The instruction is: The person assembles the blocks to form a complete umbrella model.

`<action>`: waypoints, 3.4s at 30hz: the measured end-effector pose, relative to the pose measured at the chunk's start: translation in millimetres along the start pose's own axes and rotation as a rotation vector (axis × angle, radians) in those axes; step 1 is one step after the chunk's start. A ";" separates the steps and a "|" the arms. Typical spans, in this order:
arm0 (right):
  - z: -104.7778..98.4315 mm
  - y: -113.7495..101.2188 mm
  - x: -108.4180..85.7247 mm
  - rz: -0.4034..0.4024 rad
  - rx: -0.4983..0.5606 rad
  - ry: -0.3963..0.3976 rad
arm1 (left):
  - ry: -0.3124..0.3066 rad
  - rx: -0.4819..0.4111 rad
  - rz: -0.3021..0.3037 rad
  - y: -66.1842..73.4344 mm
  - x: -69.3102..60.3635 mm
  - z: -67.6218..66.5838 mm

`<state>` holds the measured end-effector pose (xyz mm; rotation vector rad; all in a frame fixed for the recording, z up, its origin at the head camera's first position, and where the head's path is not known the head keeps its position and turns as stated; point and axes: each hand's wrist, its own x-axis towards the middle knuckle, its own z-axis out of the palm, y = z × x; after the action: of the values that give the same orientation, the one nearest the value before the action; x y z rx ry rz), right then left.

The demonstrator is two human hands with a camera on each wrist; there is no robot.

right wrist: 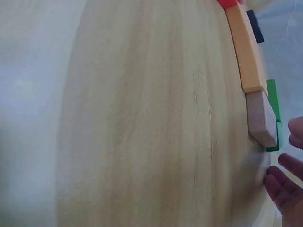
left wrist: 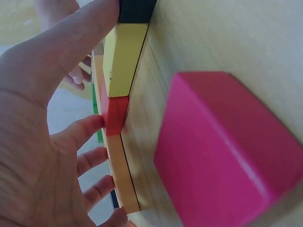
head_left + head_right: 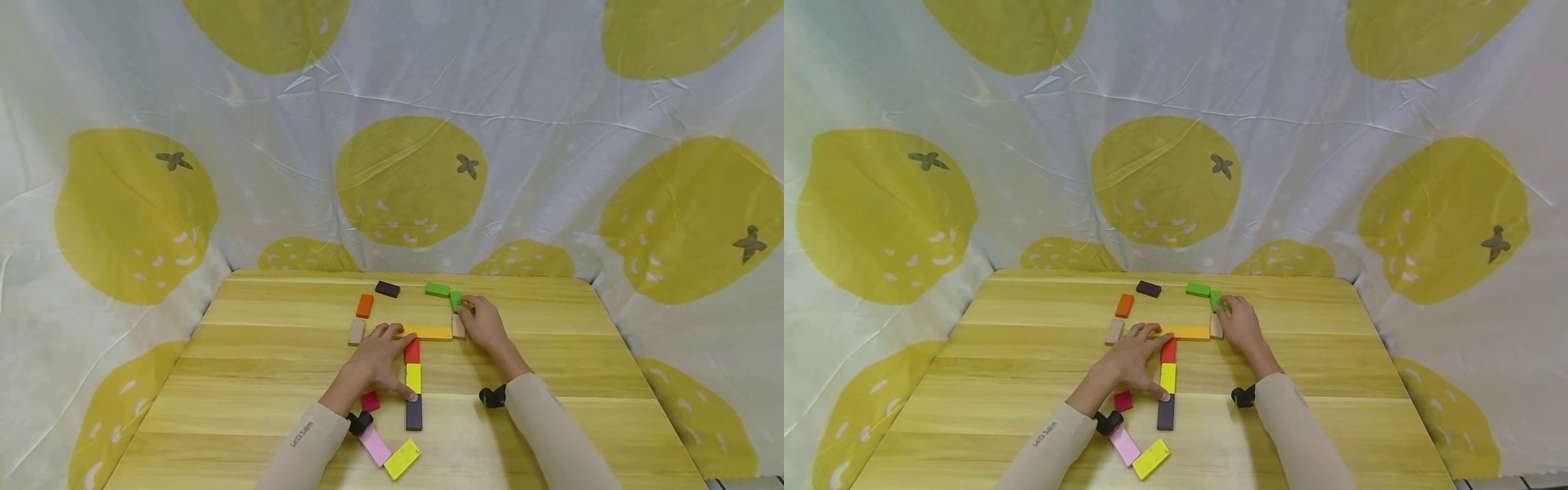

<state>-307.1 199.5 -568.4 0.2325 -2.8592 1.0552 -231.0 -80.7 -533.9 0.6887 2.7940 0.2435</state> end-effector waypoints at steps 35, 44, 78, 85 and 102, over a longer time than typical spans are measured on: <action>7.3 -15.4 19.1 0.023 -0.072 -0.083 | 0.007 -0.007 -0.010 -0.1 -0.7 1.6; 5.8 -13.0 20.6 0.010 -0.021 -0.120 | 0.009 -0.003 -0.005 0.8 0.4 2.1; 4.6 -14.0 12.6 -0.001 0.031 -0.112 | 0.006 -0.018 -0.011 0.2 0.0 0.4; 7.5 -14.0 15.9 -0.012 0.009 -0.109 | 0.009 -0.024 -0.014 0.7 -1.4 -1.0; 5.6 -10.6 16.8 -0.010 0.007 -0.136 | 0.004 -0.036 -0.015 0.5 -1.5 -1.5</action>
<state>-322.0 186.0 -563.6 0.3310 -2.9704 1.0881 -229.9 -81.1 -532.0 0.6597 2.7902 0.2915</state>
